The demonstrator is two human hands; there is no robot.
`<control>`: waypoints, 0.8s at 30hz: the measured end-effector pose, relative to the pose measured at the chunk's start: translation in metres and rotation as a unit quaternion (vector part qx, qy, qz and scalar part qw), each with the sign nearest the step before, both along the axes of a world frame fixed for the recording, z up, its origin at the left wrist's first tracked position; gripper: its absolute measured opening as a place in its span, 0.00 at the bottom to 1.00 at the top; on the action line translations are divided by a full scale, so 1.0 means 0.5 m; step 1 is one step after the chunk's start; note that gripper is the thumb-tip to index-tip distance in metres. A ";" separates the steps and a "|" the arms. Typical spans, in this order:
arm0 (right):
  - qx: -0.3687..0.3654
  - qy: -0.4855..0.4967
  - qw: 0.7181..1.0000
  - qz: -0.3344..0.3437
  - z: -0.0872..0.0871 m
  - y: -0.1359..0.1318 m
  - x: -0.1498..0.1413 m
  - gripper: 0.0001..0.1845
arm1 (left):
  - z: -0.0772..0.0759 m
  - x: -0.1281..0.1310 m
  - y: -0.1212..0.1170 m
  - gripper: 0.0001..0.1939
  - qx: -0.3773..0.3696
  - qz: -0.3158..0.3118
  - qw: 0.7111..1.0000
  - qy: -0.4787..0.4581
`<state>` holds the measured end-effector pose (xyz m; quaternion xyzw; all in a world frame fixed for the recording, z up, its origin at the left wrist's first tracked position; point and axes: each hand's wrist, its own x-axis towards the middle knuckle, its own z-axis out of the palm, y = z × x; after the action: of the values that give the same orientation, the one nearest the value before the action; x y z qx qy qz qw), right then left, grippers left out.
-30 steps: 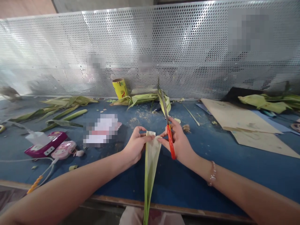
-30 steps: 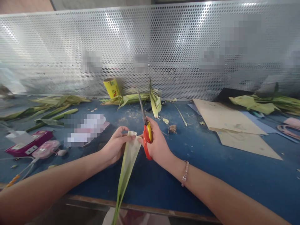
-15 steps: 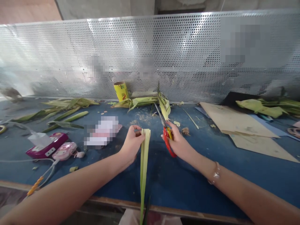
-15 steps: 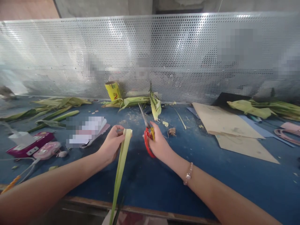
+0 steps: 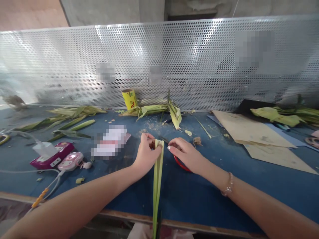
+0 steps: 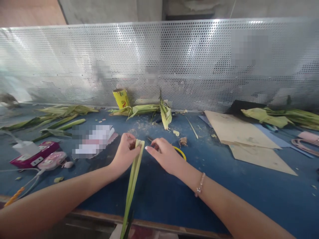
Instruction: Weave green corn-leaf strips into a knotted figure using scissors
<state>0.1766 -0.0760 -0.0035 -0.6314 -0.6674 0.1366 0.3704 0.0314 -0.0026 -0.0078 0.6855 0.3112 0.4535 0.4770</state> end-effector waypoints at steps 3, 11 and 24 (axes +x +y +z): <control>-0.045 0.110 0.992 0.043 -0.006 0.002 -0.029 0.17 | -0.008 0.003 -0.004 0.17 -0.002 -0.030 0.999 -0.009; -0.063 0.209 0.975 0.047 -0.006 0.014 -0.028 0.08 | -0.004 0.002 0.005 0.19 -0.153 -0.055 0.983 -0.090; -0.026 0.190 0.981 0.030 -0.018 0.028 -0.024 0.11 | 0.012 -0.007 0.002 0.24 -0.210 -0.065 0.974 -0.060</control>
<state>0.1646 -0.0621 -0.0123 -0.5832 -0.5997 0.2827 0.4695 0.0280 -0.0018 -0.0017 0.5601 0.3253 0.3864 0.6566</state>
